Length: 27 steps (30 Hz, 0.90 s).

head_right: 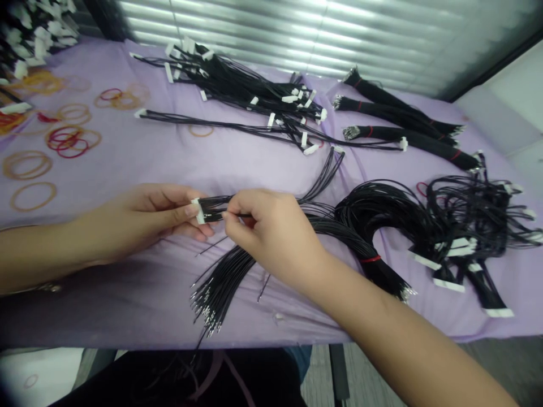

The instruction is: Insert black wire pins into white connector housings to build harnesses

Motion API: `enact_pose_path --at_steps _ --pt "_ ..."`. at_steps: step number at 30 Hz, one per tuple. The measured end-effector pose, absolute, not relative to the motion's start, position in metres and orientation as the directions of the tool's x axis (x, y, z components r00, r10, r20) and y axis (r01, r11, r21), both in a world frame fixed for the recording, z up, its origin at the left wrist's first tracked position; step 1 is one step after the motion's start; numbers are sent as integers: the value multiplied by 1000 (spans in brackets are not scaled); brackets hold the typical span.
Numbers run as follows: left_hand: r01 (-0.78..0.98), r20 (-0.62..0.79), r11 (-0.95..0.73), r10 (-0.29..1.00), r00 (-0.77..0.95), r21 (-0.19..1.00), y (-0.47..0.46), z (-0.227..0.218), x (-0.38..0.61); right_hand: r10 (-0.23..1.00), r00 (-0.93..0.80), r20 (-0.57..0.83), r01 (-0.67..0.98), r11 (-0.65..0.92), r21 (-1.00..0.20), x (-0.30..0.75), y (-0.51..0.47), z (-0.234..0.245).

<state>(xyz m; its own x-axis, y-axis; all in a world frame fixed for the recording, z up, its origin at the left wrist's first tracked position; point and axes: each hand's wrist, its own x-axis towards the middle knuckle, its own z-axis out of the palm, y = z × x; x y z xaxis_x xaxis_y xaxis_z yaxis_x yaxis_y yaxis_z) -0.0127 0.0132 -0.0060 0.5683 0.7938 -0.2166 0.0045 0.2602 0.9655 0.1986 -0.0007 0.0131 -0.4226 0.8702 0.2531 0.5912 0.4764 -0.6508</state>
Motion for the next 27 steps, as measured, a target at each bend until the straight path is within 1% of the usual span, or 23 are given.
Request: enact_pose_path --at_steps 8,12,21,23,27 --pt "17 -221 259 785 579 966 14 -4 -13 870 -427 246 550 465 -694 199 1 13" --pt "15 -225 264 791 568 964 13 -6 -12 868 -444 220 537 455 -711 200 2 15" --pt "56 -245 260 787 567 964 15 -5 -12 904 -392 169 588 388 -710 196 1 11" --pt "63 -244 253 790 563 965 15 -5 -12 901 -398 173 569 390 -724 196 1 10" --pt "76 -235 232 800 551 970 14 -5 -12 875 -431 220 532 443 -722 197 3 7"
